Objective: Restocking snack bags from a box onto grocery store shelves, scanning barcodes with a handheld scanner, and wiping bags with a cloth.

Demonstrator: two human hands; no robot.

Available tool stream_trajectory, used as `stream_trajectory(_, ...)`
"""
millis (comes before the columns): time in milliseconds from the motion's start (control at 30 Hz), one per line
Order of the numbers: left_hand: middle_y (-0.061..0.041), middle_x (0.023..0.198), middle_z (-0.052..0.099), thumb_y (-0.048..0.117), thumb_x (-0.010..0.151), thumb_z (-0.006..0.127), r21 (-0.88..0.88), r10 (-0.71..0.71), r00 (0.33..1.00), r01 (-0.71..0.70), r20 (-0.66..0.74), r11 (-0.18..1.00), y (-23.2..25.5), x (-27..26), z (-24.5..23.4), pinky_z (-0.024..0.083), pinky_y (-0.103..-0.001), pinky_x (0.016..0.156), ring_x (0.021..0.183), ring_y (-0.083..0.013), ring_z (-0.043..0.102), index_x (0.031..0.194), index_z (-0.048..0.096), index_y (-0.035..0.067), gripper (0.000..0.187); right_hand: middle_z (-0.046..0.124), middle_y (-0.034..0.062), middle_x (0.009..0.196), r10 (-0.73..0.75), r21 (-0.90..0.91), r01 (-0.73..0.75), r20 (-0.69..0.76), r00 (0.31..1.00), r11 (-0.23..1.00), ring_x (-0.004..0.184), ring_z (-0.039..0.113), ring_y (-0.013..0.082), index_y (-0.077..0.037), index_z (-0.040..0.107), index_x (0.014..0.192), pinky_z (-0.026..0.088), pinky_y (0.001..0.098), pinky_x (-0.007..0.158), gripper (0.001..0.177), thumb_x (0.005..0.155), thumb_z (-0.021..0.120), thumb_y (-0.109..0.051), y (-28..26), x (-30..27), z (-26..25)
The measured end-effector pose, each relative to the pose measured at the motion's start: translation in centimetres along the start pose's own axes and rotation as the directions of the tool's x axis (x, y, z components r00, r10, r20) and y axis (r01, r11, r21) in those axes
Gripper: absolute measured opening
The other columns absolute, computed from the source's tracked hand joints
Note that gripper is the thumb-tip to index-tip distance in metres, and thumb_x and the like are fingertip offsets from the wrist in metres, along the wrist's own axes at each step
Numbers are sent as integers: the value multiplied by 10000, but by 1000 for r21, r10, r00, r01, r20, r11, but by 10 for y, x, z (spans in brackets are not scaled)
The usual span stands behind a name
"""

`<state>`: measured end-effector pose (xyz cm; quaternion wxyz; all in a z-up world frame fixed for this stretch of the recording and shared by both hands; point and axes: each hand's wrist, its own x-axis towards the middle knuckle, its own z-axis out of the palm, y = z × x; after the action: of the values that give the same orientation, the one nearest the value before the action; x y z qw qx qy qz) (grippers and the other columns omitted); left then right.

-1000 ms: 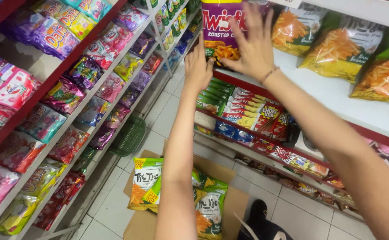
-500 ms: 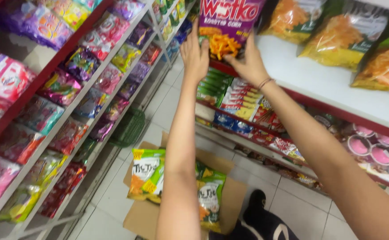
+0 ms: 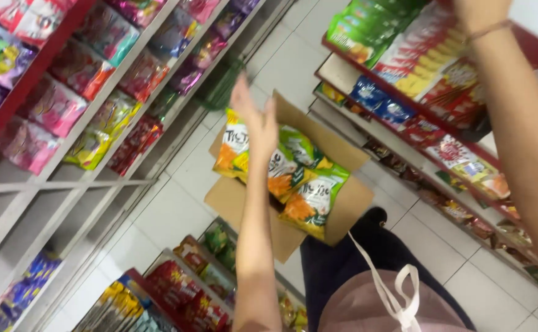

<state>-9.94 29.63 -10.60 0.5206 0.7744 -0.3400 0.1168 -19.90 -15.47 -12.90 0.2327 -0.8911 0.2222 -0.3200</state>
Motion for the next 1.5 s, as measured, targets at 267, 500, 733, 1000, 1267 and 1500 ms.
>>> stream_trajectory(267, -283, 1547, 357, 206, 980, 694, -64, -481, 847, 480, -227, 875, -120, -205, -34, 271, -499, 1169, 1424, -394, 365, 1610, 227, -3, 812, 547, 122, 1324, -179, 224, 215, -173, 969, 951, 1214, 571, 287, 21, 361, 1533, 462, 425, 1129, 730, 901, 726, 31, -169, -173, 33)
stream_trajectory(500, -135, 960, 529, 215, 985, 665, -668, -945, 325, 712, 39, 217, -208, -210, 0, 394, -346, 623, 756, -217, 454, 1534, 456, 113, 596, 525, 194, 1309, -162, 444, -14, 355, 921, 896, 1114, 619, 296, -53, 439, 1509, 521, 400, 972, 718, 835, 686, -52, -243, -266, 82)
stream_trajectory(733, -77, 988, 643, 170, 1053, 653, -772, -851, 522, 561, 52, 297, -193, -215, -7, 420, -311, 625, 770, -160, 539, 1221, 627, 29, 221, 396, 305, 1473, -153, 349, -53, 536, 830, 936, 1333, 455, 468, 0, 260, 1572, 404, 488, 1102, 1030, 755, 812, -299, -236, -289, 111)
stream_trajectory(1000, -128, 1331, 595, 121, 1026, 559, -872, -712, 678, 446, 181, 203, 10, -184, -90, 471, -532, 1082, 1273, -319, 584, 1343, 495, 45, 332, 595, 206, 1426, -135, 541, -151, 452, 882, 827, 1326, 596, 353, -68, 485, 1425, 470, 442, 1126, 980, 628, 964, -377, -258, -296, 46)
stream_trajectory(1267, -184, 1064, 748, -114, 856, 682, -492, -381, 906, 421, 185, 762, 73, -161, -90, 556, -393, 950, 1036, -253, 708, 1026, 697, -75, 176, 690, 190, 1274, -249, 567, 46, 286, 926, 822, 1095, 731, 321, -30, 552, 1367, 592, 397, 944, 900, 636, 952, -370, -252, -294, -81)
stream_trajectory(1500, -177, 1051, 731, -66, 837, 721, -410, -79, 933, 229, 350, 883, 204, -79, -34, 530, -357, 937, 986, -253, 685, 1085, 700, -83, 250, 773, 137, 1072, 258, 162, -398, 536, 804, 903, 935, 763, 316, -97, 536, 1388, 620, 404, 785, 850, 706, 885, -465, -244, -299, -196)
